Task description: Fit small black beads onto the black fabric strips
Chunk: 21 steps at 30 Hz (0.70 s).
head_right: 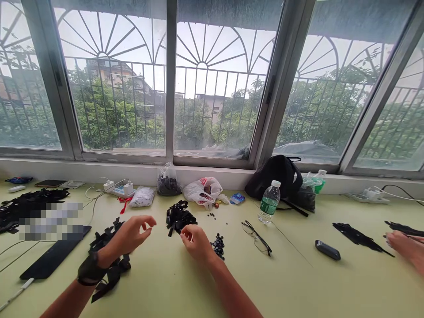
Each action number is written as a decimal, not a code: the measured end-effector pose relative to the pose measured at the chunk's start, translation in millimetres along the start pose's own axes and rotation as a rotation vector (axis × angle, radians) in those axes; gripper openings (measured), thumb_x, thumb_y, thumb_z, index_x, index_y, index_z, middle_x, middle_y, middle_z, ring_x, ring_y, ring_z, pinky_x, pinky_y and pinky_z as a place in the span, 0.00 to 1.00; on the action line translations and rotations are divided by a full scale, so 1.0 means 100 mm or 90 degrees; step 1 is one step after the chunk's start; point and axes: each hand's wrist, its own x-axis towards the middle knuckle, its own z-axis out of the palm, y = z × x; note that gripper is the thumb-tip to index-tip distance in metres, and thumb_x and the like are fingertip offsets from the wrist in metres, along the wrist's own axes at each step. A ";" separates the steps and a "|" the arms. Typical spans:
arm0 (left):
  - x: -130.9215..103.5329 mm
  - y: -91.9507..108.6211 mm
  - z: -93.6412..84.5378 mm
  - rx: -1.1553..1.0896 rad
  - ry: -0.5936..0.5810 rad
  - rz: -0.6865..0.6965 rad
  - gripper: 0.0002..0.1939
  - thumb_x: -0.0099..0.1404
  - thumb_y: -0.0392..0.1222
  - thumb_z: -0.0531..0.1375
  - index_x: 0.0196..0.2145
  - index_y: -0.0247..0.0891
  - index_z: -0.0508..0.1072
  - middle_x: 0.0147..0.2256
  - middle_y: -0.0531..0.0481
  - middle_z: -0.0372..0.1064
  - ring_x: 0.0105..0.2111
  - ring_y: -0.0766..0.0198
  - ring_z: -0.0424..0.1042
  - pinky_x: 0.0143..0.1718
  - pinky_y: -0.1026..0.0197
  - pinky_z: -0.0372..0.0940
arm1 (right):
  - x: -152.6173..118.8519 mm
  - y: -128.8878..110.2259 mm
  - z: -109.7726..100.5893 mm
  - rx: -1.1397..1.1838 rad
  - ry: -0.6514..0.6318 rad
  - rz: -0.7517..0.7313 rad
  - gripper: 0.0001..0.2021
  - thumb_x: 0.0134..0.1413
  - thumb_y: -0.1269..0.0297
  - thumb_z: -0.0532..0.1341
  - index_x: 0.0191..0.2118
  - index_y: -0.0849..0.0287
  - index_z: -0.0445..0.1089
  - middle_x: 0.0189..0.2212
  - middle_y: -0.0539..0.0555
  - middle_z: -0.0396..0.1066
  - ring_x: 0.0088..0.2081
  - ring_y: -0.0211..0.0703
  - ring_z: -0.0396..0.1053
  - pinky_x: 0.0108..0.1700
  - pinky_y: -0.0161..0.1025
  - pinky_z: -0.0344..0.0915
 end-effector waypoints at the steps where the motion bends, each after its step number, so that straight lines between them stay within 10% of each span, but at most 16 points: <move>1: 0.03 -0.11 -0.16 0.076 0.040 -0.037 0.10 0.59 0.40 0.59 0.36 0.45 0.79 0.35 0.48 0.78 0.32 0.54 0.72 0.34 0.58 0.59 | 0.00 0.01 0.00 -0.005 0.001 -0.002 0.06 0.58 0.65 0.59 0.33 0.57 0.74 0.27 0.51 0.73 0.28 0.41 0.67 0.30 0.35 0.60; 5: 0.09 -0.56 -0.60 0.289 0.047 -0.156 0.11 0.62 0.47 0.57 0.37 0.44 0.77 0.38 0.46 0.78 0.38 0.51 0.73 0.34 0.59 0.58 | 0.01 0.03 -0.03 -0.019 0.012 -0.009 0.07 0.57 0.66 0.59 0.31 0.57 0.74 0.25 0.51 0.72 0.27 0.40 0.67 0.30 0.35 0.60; 10: -0.01 -0.89 -0.62 0.359 -0.037 -0.196 0.15 0.62 0.53 0.58 0.34 0.41 0.78 0.40 0.41 0.78 0.40 0.48 0.74 0.33 0.58 0.59 | 0.01 0.03 -0.06 -0.029 0.019 -0.009 0.08 0.57 0.65 0.59 0.30 0.57 0.74 0.24 0.51 0.72 0.26 0.40 0.66 0.30 0.35 0.59; 21: -0.04 -0.81 -0.62 0.427 0.033 -0.201 0.13 0.67 0.45 0.51 0.28 0.40 0.69 0.31 0.44 0.74 0.31 0.54 0.71 0.29 0.61 0.52 | 0.06 0.11 -0.41 -0.074 0.073 0.000 0.09 0.57 0.63 0.58 0.31 0.58 0.74 0.25 0.52 0.72 0.27 0.42 0.66 0.32 0.36 0.61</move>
